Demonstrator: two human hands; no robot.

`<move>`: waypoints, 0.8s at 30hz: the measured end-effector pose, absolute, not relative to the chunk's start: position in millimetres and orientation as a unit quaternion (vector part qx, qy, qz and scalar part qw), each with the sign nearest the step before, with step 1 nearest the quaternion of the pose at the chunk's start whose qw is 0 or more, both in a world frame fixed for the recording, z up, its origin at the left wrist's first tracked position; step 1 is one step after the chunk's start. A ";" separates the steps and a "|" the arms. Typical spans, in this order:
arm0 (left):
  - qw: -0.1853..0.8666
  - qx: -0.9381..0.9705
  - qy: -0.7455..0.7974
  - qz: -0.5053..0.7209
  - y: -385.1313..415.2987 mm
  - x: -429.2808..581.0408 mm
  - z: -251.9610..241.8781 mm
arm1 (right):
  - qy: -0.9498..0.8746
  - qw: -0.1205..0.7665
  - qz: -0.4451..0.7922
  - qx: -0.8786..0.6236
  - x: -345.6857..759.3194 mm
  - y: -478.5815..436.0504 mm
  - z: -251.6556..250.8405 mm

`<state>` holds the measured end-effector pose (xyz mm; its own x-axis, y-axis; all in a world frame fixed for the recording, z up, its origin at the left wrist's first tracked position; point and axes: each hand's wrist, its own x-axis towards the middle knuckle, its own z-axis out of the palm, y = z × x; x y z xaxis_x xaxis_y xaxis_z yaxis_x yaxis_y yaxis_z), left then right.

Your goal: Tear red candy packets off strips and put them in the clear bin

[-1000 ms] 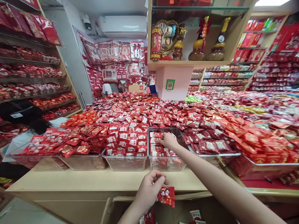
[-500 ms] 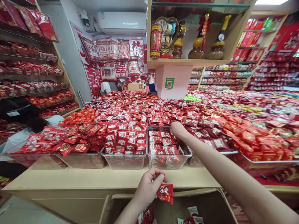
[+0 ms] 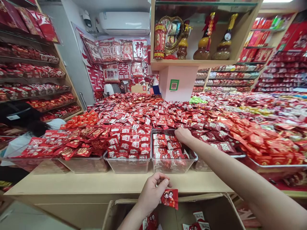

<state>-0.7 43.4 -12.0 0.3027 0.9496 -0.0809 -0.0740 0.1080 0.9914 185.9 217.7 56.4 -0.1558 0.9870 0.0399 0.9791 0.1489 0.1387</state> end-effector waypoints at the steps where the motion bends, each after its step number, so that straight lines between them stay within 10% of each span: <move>1: 0.616 0.523 0.419 0.415 43.3 -0.6 -11.9 | 0.758 0.035 0.065 0.648 187.6 218.8 57.5; 19: 0.614 0.513 0.411 0.437 43.0 -0.4 -11.0 | 0.720 -0.092 0.072 0.685 182.2 185.3 88.8; 24: 0.603 0.510 0.381 0.481 43.8 0.3 -8.0 | 0.782 -0.229 -0.227 0.533 172.7 119.6 90.2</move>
